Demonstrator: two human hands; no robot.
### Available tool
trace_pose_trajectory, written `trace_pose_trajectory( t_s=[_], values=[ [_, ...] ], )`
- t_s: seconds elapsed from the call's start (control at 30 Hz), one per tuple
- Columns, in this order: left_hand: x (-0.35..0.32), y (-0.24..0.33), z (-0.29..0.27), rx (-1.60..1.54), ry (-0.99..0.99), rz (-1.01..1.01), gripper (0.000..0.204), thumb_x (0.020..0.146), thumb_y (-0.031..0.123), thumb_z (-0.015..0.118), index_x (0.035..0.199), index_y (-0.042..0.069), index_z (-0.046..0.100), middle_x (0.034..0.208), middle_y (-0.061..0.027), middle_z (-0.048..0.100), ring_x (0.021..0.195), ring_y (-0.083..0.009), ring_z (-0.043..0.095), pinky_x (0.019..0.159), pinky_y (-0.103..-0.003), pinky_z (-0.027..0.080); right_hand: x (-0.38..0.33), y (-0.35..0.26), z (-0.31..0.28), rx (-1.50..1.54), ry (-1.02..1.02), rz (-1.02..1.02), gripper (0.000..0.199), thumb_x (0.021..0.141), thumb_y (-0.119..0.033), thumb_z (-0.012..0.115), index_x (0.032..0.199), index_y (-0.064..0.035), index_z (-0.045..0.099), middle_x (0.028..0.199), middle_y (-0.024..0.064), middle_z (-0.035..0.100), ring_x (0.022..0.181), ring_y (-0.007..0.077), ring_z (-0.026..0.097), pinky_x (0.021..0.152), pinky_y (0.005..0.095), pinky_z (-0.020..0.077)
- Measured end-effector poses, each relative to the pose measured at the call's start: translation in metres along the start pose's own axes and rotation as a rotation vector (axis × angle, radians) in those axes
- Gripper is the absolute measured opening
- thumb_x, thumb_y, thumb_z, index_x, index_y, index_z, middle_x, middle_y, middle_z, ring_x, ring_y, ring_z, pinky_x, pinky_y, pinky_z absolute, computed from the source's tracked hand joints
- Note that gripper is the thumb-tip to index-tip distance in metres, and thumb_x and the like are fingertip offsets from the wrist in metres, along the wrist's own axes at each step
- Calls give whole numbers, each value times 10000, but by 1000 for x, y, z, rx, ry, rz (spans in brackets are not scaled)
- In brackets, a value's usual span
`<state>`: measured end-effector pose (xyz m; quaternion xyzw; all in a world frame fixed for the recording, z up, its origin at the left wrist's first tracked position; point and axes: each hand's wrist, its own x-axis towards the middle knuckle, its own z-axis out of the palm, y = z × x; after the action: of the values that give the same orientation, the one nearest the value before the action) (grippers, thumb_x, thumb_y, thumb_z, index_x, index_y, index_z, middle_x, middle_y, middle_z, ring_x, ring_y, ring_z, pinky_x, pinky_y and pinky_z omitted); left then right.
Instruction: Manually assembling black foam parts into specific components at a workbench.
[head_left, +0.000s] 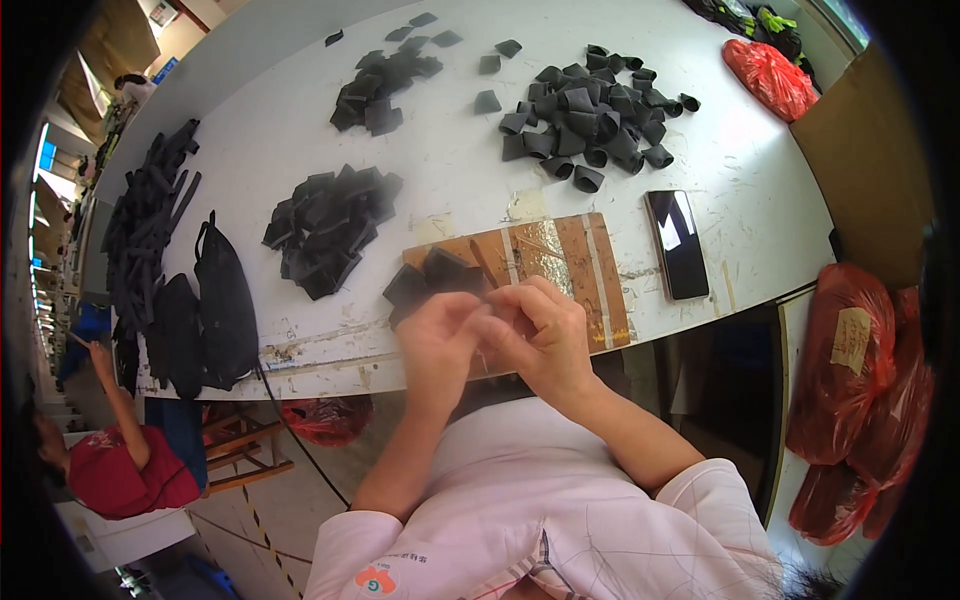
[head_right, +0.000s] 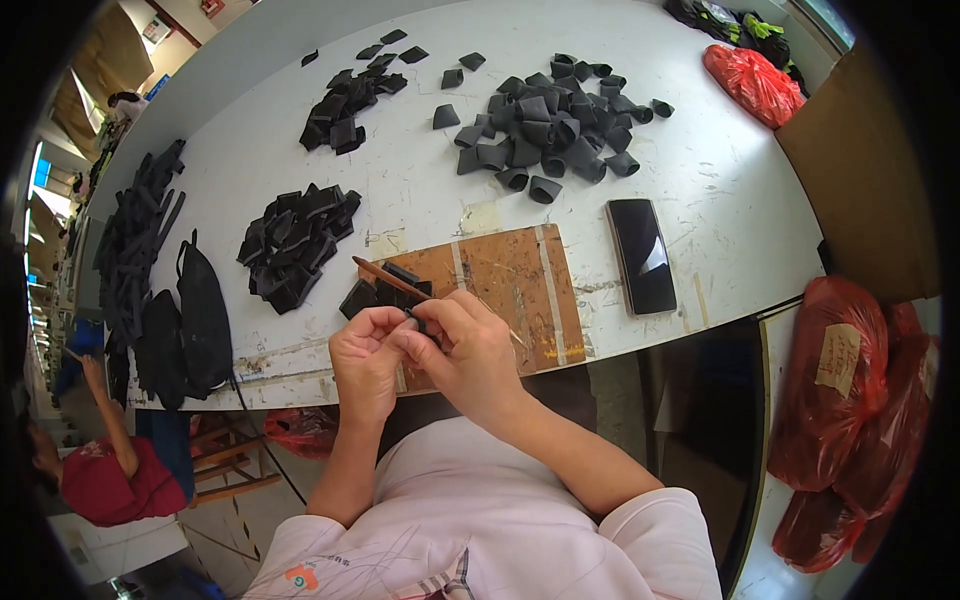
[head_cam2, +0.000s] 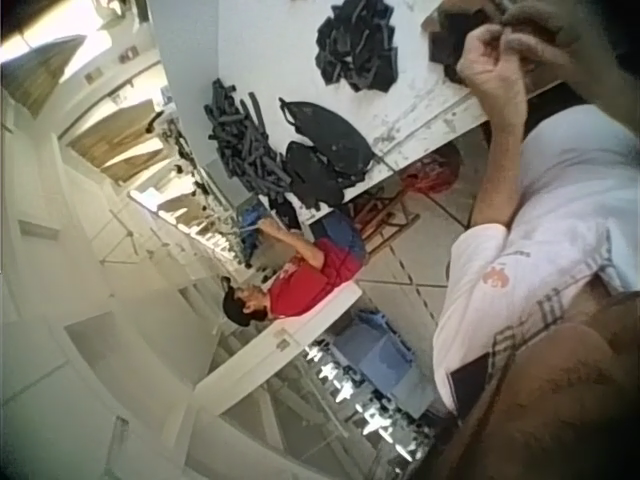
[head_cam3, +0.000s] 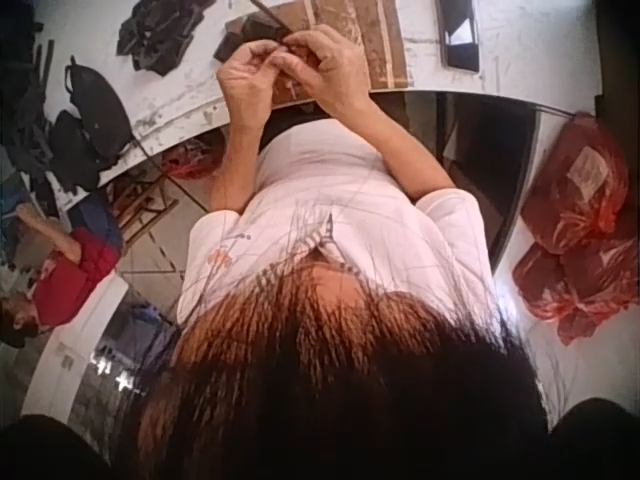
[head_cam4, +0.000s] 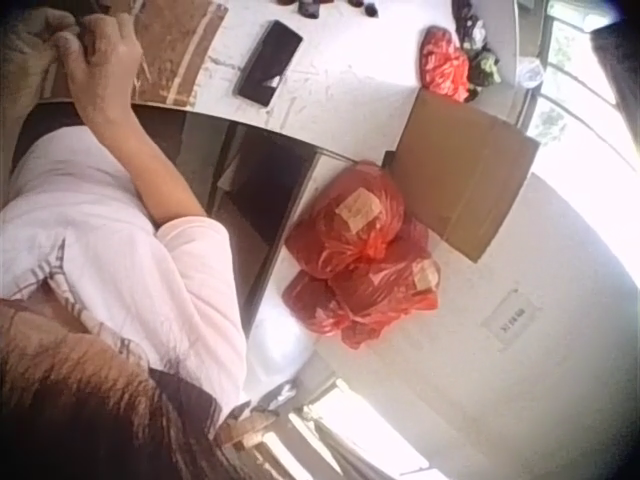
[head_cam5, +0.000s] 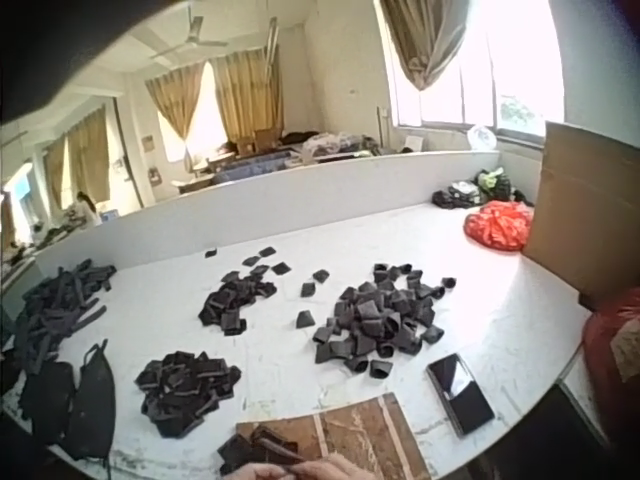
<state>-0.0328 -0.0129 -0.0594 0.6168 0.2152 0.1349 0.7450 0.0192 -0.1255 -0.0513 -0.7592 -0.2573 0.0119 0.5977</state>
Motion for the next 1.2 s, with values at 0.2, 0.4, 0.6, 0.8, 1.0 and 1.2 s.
trace_pose_trajectory(
  t_s=[0.2, 0.4, 0.6, 0.8, 1.0, 1.2],
  values=[
    [-4, -15, 5, 664, 320, 823, 73, 786, -43, 574, 851, -16, 555, 682, -58, 579, 457, -56, 488, 411, -168, 407, 3, 2, 14, -220, 103, -199, 120, 677, -10, 638, 782, -20, 580, 674, 92, 503, 554, 238, 527, 478, 318, 423],
    [-6, 30, 0, -631, -43, -182, 165, 752, -60, 557, 903, -4, 522, 734, -62, 556, 400, -26, 349, 360, -152, 277, 10, 3, 2, 233, 33, 85, 73, 725, -70, 631, 749, -6, 604, 644, 16, 520, 484, 70, 459, 425, 212, 349],
    [-4, 9, 3, -5, 176, 345, 129, 756, -74, 493, 873, -25, 512, 765, -63, 549, 484, -43, 462, 413, -151, 368, 10, 4, -8, 1276, -402, 695, 39, 784, -101, 606, 761, -77, 586, 648, -49, 484, 515, 24, 361, 447, 165, 281],
    [8, 57, 2, -824, -245, -33, 162, 800, -65, 427, 944, -46, 499, 775, -149, 587, 328, -30, 374, 284, -172, 278, 48, -42, -31, 732, -414, 321, 245, 861, -275, 553, 746, -59, 553, 632, -49, 451, 559, 22, 371, 450, 177, 273],
    [34, 52, -8, -991, -383, -355, 181, 843, 30, 474, 1020, 3, 502, 783, -106, 582, 349, -25, 324, 295, -164, 230, 77, -11, -27, 916, -536, 439, 261, 859, -282, 558, 724, -58, 545, 576, -66, 424, 488, 16, 307, 431, 180, 238],
    [22, 49, 9, -73, 25, 365, 277, 837, 53, 529, 1094, -32, 472, 901, -85, 564, 771, -97, 526, 657, -192, 408, 71, -11, -25, 785, -481, 321, 266, 860, -285, 561, 764, -37, 539, 574, -61, 418, 489, 23, 341, 450, 180, 287]
  ],
)
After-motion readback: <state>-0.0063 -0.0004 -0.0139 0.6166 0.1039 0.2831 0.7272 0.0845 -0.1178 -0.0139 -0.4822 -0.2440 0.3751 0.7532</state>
